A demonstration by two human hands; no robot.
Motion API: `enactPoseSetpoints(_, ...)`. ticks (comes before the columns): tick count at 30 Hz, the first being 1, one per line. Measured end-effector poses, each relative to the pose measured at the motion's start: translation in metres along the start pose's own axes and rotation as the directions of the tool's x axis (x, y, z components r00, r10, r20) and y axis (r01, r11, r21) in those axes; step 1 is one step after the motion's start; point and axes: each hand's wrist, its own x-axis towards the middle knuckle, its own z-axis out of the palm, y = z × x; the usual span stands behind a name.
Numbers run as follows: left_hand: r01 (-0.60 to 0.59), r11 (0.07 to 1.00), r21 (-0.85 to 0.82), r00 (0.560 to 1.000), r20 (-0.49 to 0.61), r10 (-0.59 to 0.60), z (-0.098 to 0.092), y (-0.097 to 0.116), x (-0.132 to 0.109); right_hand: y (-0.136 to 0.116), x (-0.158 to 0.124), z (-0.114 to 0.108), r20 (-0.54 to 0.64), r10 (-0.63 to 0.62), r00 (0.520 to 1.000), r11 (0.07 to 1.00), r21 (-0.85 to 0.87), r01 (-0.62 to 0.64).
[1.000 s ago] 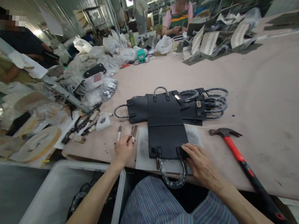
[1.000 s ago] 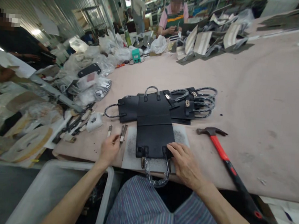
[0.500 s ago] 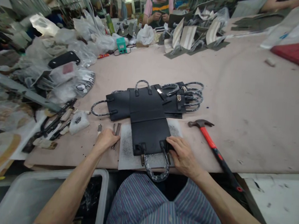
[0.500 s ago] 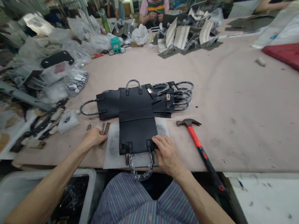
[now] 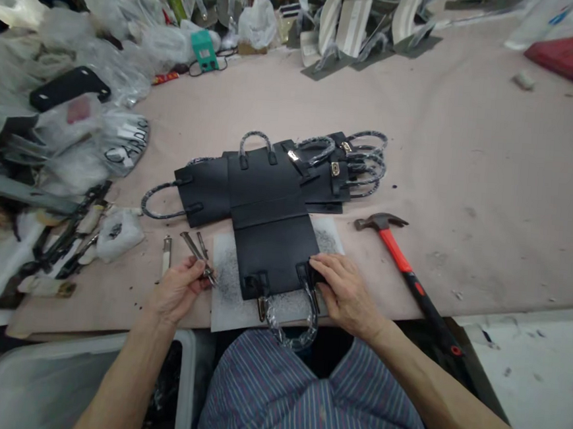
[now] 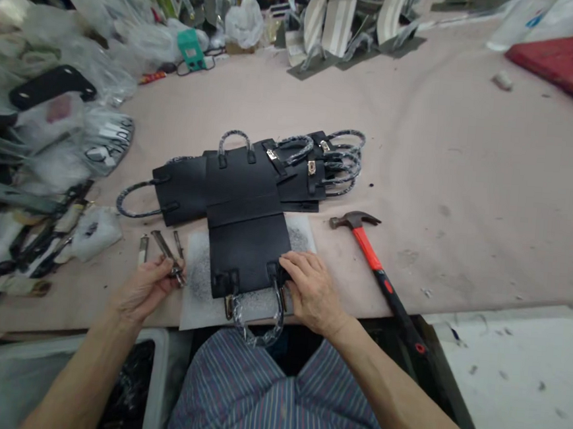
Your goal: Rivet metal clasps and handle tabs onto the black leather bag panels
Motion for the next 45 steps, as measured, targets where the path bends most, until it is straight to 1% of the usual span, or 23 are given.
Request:
enactPoseSetpoints(2, -0.033, 0.994, -0.1, 0.998, 0.048, 0.038, 0.018, -0.005, -0.006, -0.001, 0.001, -0.001, 0.008, 0.003, 1.0, 1.0, -0.004, -0.003)
enactPoseSetpoints(4, -0.088, 0.987, -0.133, 0.991, 0.084, 0.1, 0.04, -0.012, -0.01, -0.002, 0.001, -0.002, 0.017, 0.011, 1.0, 1.0, -0.005, -0.011)
enactPoseSetpoints(6, -0.175, 0.979, -0.105, 0.978, 0.1, 0.185, 0.061, -0.021, -0.012, -0.002, 0.002, -0.002, 0.02, 0.012, 1.0, 1.0, -0.003, -0.012)
enactPoseSetpoints(8, -0.279, 0.959, -0.05, 0.952, 0.119, 0.283, 0.078, -0.031, -0.012, -0.002, 0.002, -0.002, 0.017, 0.006, 1.0, 1.0, 0.001, -0.006)
enactPoseSetpoints(11, -0.41, 0.911, 0.038, 0.9, 0.179, 0.398, 0.091, -0.043, -0.011, -0.002, 0.002, -0.002, 0.014, 0.008, 1.0, 1.0, 0.003, -0.008)
enactPoseSetpoints(14, -0.501, 0.859, 0.106, 0.856, 0.207, 0.473, 0.092, -0.052, -0.012, -0.002, 0.002, -0.003, 0.022, 0.021, 1.0, 1.0, 0.002, -0.021)
enactPoseSetpoints(17, -0.546, 0.827, 0.136, 0.832, 0.201, 0.517, 0.089, -0.058, -0.014, -0.002, 0.003, -0.004, 0.019, 0.02, 1.0, 1.0, 0.002, -0.02)
enactPoseSetpoints(22, -0.573, 0.794, 0.205, 0.817, 0.216, 0.534, 0.089, -0.062, -0.015, -0.003, 0.003, -0.005, 0.009, 0.013, 1.0, 1.0, 0.007, -0.013)
enactPoseSetpoints(31, -0.59, 0.781, 0.206, 0.805, 0.232, 0.547, 0.089, -0.065, -0.014, -0.002, 0.003, -0.004, 0.008, 0.014, 1.0, 1.0, 0.011, -0.015)
enactPoseSetpoints(36, -0.614, 0.746, 0.259, 0.788, 0.252, 0.561, 0.089, -0.068, -0.013, -0.003, 0.004, -0.005, 0.012, 0.026, 1.0, 1.0, 0.015, -0.026)
enactPoseSetpoints(40, -0.652, 0.677, 0.342, 0.758, 0.271, 0.594, 0.09, -0.071, -0.015, -0.003, 0.004, -0.005, 0.007, 0.022, 1.0, 0.999, 0.023, -0.022)
enactPoseSetpoints(45, -0.69, 0.54, 0.482, 0.713, 0.321, 0.623, 0.092, -0.072, -0.016, -0.004, 0.004, -0.006, 0.011, 0.033, 0.999, 0.999, 0.034, -0.033)
